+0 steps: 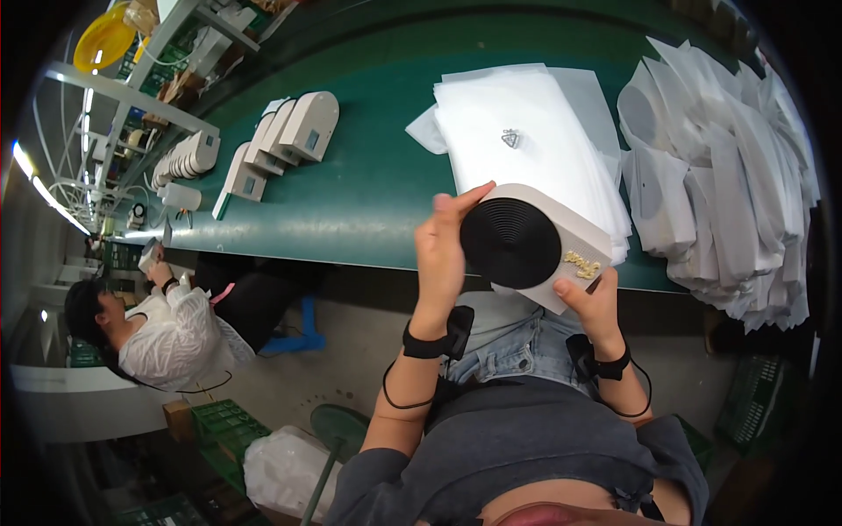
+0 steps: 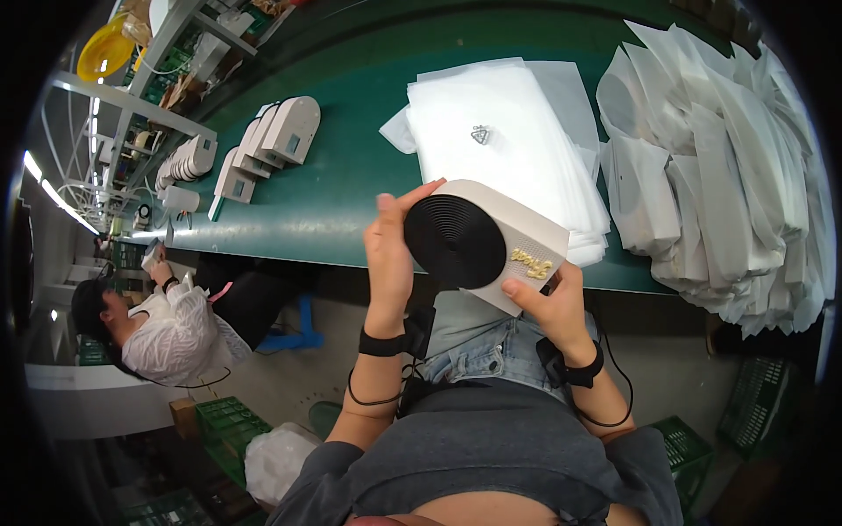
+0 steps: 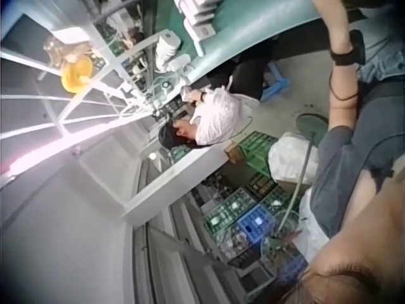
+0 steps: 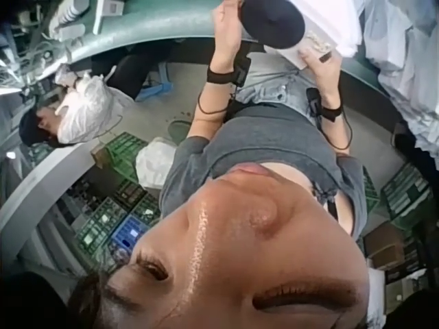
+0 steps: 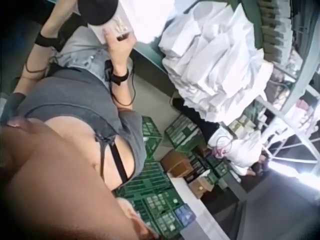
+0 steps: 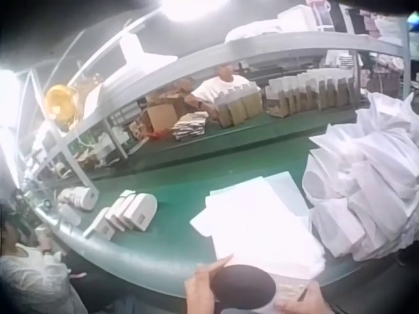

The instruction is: The person picks up a speaker, turns it over to inspect it, and slides it into a plastic bag. They then place the bagged speaker onto a stack and repeat the process with another speaker.

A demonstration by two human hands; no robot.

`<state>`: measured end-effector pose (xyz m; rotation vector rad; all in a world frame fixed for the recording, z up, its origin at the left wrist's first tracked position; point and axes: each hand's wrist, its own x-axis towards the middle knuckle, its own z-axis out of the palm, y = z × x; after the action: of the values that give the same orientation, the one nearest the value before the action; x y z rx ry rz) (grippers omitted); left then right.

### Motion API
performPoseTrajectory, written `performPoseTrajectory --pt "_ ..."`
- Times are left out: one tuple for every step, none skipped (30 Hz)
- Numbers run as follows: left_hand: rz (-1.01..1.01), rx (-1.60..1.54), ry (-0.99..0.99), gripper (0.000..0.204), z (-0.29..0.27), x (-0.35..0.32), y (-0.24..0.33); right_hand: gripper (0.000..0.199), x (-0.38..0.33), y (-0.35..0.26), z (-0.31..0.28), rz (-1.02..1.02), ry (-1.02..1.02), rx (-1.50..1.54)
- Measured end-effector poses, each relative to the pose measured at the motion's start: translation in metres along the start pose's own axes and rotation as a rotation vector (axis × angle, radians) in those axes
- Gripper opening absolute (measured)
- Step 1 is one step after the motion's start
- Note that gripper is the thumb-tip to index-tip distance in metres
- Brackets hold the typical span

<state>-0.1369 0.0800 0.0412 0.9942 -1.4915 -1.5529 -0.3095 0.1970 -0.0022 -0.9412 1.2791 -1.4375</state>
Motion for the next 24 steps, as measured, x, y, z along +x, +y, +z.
performPoseTrajectory --pt "-0.003 -0.205 -0.051 0.051 -0.004 0.002 -0.003 0.055 0.000 0.000 0.000 0.018 0.012 0.053" --pt "-0.005 -0.409 -0.103 0.052 -0.005 0.002 -0.003 0.056 0.000 0.000 0.001 0.035 0.025 0.107" --pt "-0.004 -0.408 -0.103 0.052 -0.003 0.001 -0.001 0.058 0.000 0.000 0.002 0.051 0.040 0.163" --pt "0.033 -0.461 -0.126 0.051 0.001 -0.003 0.003 0.058 0.001 0.000 0.002 0.049 0.039 0.164" --pt "0.071 -0.514 -0.151 0.050 0.006 -0.007 0.008 0.059 0.001 0.000 0.003 0.055 0.029 0.155" --pt "0.109 -0.567 -0.176 0.049 0.008 -0.009 0.011 0.061 0.001 -0.001 0.003 0.059 0.019 0.146" --pt "0.113 -0.565 -0.178 0.049 0.008 -0.009 0.012 0.063 0.002 -0.002 0.004 0.063 0.010 0.136" --pt "0.143 -0.544 -0.160 0.045 0.008 -0.012 0.012 0.063 0.001 -0.004 0.005 0.062 0.007 0.136" --pt "0.174 -0.523 -0.141 0.041 0.008 -0.014 0.012 0.064 0.000 -0.006 0.007 0.048 0.005 0.138" --pt "0.205 -0.503 -0.121 0.039 0.007 -0.016 0.013 0.065 -0.001 -0.009 0.010 0.035 0.002 0.139" --pt "0.210 -0.504 -0.117 0.039 0.007 -0.016 0.014 0.066 -0.002 -0.011 0.013 0.021 -0.003 0.140" --pt "0.195 -0.544 -0.101 0.037 0.007 -0.016 0.016 0.066 -0.002 -0.013 0.014 0.019 -0.008 0.138" --pt "0.184 -0.583 -0.085 0.034 0.007 -0.014 0.019 0.058 0.000 -0.014 0.016 -0.032 0.002 0.136" --pt "0.175 -0.623 -0.068 0.032 0.007 -0.013 0.021 0.051 0.001 -0.016 0.017 -0.084 0.011 0.135" --pt "0.186 -0.624 -0.064 0.032 0.006 -0.013 0.023 0.043 0.002 -0.017 0.019 -0.136 0.020 0.134" --pt "0.187 -0.667 -0.069 0.028 0.006 -0.014 0.024 0.043 0.002 -0.018 0.021 -0.143 0.011 0.131" --pt "0.187 -0.710 -0.076 0.025 0.007 -0.016 0.025 0.043 -0.001 -0.019 0.023 -0.171 0.016 0.122" --pt "0.185 -0.752 -0.084 0.022 0.006 -0.016 0.025 0.042 -0.003 -0.017 0.025 -0.198 0.023 0.114" --pt "0.192 -0.753 -0.084 0.022 0.006 -0.016 0.027 0.042 -0.004 -0.017 0.026 -0.224 0.031 0.107" --pt "0.197 -0.738 -0.073 0.020 0.007 -0.016 0.029 0.042 -0.002 -0.018 0.026 -0.228 0.028 0.105" --pt "0.200 -0.723 -0.061 0.018 0.008 -0.015 0.031 0.042 -0.001 -0.018 0.025 -0.233 0.024 0.103" --pt "0.201 -0.709 -0.050 0.016 0.009 -0.015 0.032 0.041 0.001 -0.018 0.025 -0.236 0.022 0.102" --pt "0.195 -0.711 -0.053 0.016 0.009 -0.014 0.032 0.041 0.001 -0.018 0.024 -0.235 0.024 0.099" --pt "0.201 -0.713 -0.056 0.016 0.010 -0.013 0.032 0.041 0.001 -0.019 0.023 -0.231 0.030 0.098"
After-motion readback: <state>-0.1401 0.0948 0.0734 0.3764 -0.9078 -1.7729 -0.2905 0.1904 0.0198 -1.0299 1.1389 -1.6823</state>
